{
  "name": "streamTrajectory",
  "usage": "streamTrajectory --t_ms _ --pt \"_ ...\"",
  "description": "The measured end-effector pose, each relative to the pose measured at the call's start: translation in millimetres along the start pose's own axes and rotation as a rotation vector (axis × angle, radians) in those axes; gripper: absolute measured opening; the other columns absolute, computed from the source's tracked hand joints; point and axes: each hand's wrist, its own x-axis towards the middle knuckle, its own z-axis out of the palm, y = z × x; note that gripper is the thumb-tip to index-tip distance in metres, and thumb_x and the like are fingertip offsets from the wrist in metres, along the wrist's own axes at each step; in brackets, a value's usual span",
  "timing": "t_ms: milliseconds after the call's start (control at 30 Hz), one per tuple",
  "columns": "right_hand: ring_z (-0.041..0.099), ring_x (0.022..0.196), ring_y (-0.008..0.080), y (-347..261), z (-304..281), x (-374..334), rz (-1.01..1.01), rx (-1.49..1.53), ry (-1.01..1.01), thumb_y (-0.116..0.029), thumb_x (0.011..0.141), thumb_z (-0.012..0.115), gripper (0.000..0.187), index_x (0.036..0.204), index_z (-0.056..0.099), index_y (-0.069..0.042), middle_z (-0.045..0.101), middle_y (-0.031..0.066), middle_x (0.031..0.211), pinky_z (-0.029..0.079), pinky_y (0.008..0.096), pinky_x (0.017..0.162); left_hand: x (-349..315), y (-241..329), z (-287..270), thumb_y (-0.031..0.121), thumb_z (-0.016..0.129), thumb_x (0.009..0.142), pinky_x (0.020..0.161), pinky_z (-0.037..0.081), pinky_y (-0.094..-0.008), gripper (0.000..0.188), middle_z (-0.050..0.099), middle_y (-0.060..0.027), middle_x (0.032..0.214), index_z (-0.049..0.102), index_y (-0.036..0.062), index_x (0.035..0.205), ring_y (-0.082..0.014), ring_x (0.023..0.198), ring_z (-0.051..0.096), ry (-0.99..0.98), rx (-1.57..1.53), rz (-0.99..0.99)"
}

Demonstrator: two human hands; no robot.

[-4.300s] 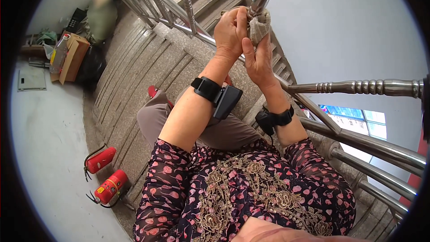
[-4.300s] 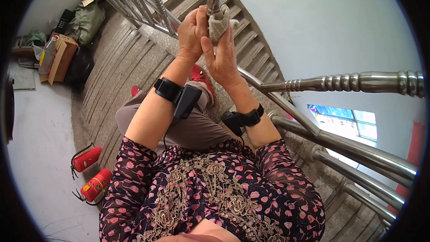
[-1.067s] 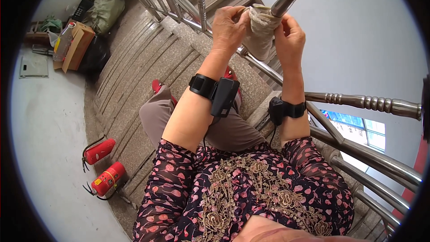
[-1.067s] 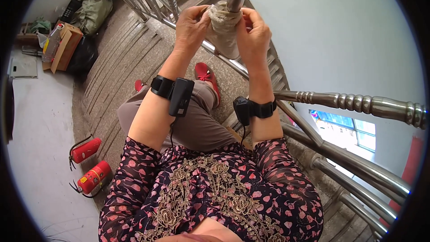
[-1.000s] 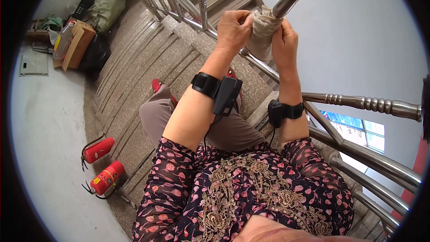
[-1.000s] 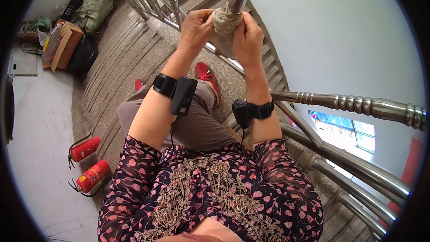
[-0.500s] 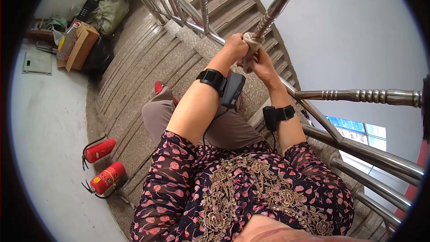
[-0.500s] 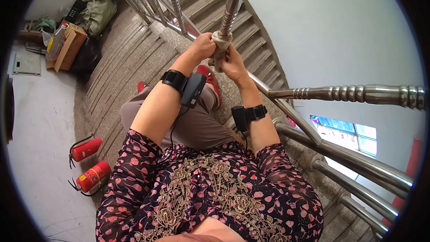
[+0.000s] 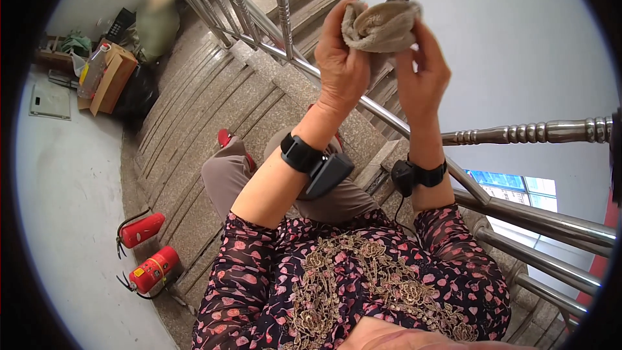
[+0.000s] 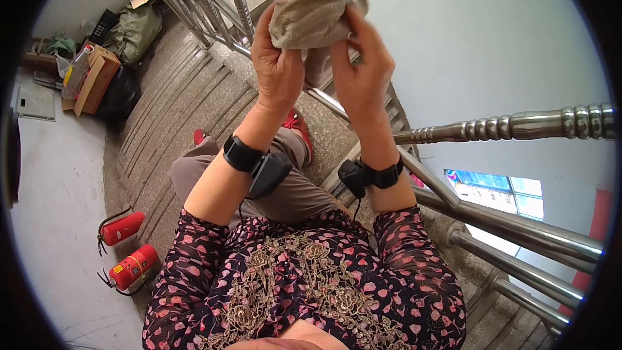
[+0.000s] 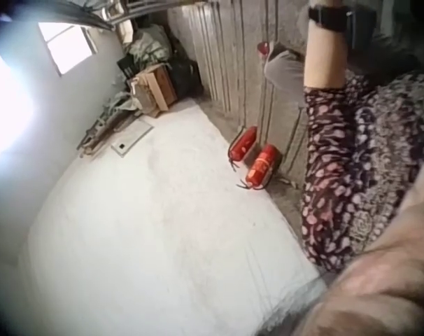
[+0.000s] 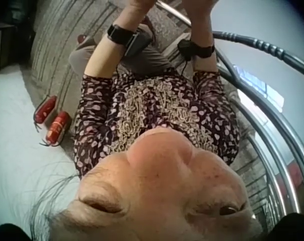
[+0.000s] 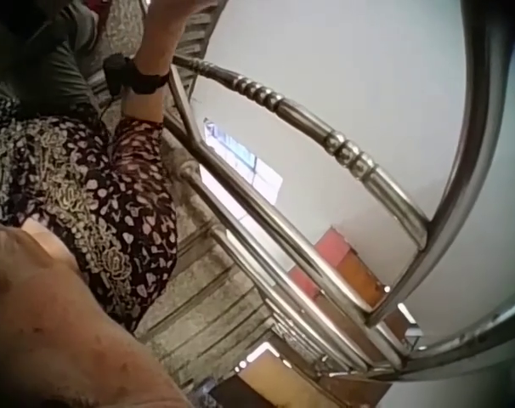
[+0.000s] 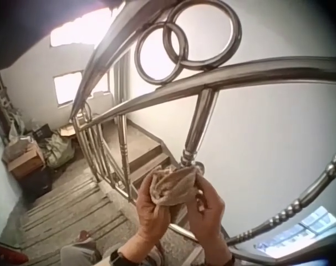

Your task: Cleaning a metal staircase railing using a cloth.

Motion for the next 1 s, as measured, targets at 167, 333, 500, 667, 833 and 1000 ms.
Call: streamTrajectory --t_ms 167,333,500,667,833,1000 --pt "0.058 0.111 0.0201 -37 2 59 -0.259 0.115 0.169 -0.006 0.091 0.058 0.036 0.124 0.054 0.007 0.061 0.0138 0.121 0.044 0.0302 0.096 30 44 58 0.002 0.047 0.096 0.093 0.044 -0.0277 0.035 0.056 -0.0111 0.114 0.041 -0.0004 0.13 -0.0178 0.108 0.054 -0.045 -0.408 0.052" --pt "0.059 0.1 0.0184 -68 26 105 -0.324 0.195 0.197 -0.01 0.09 0.056 0.031 0.118 0.051 0.004 0.062 0.0117 0.112 0.046 0.0311 0.088 66 16 59 0.009 0.046 0.099 0.071 0.046 -0.0246 0.013 0.062 -0.0029 0.085 0.055 0.0004 0.1 -0.0101 0.08 0.055 -0.173 -0.086 0.287" --pt "0.056 0.094 0.0151 -53 21 102 -0.225 0.18 0.034 -0.006 0.087 0.059 0.033 0.117 0.05 0.003 0.06 0.0075 0.105 0.046 0.0296 0.084 43 -11 38 0.026 0.046 0.1 0.057 0.043 -0.0302 0.028 0.056 -0.0122 0.067 0.059 0.0014 0.096 -0.0134 0.06 0.05 -0.182 0.098 -0.022" --pt "0.06 0.096 0.0217 -26 12 92 -0.235 -0.015 0.051 -0.007 0.085 0.059 0.031 0.113 0.055 0.004 0.063 0.0127 0.106 0.046 0.0318 0.087 36 -25 19 0.026 0.047 0.1 0.054 0.043 -0.0317 0.03 0.053 -0.0127 0.062 0.056 0.0006 0.085 -0.0215 0.054 0.047 -0.273 0.204 -0.063" --pt "0.061 0.095 0.0196 3 19 69 -0.24 -0.128 0.106 -0.007 0.078 0.059 0.031 0.107 0.059 0.003 0.064 0.0097 0.104 0.045 0.0324 0.091 31 -31 5 0.025 0.046 0.098 0.053 0.044 -0.0368 0.032 0.054 -0.0171 0.062 0.055 -0.0004 0.082 -0.0308 0.055 0.054 -0.289 0.286 -0.113" --pt "0.06 0.1 0.0224 25 39 42 -0.247 -0.147 0.189 -0.007 0.079 0.058 0.034 0.111 0.058 0.002 0.063 0.0116 0.109 0.044 0.034 0.093 27 -43 -10 0.025 0.044 0.097 0.055 0.046 -0.042 0.033 0.058 -0.0219 0.069 0.055 -0.001 0.08 -0.0409 0.064 0.058 -0.355 0.429 -0.028"
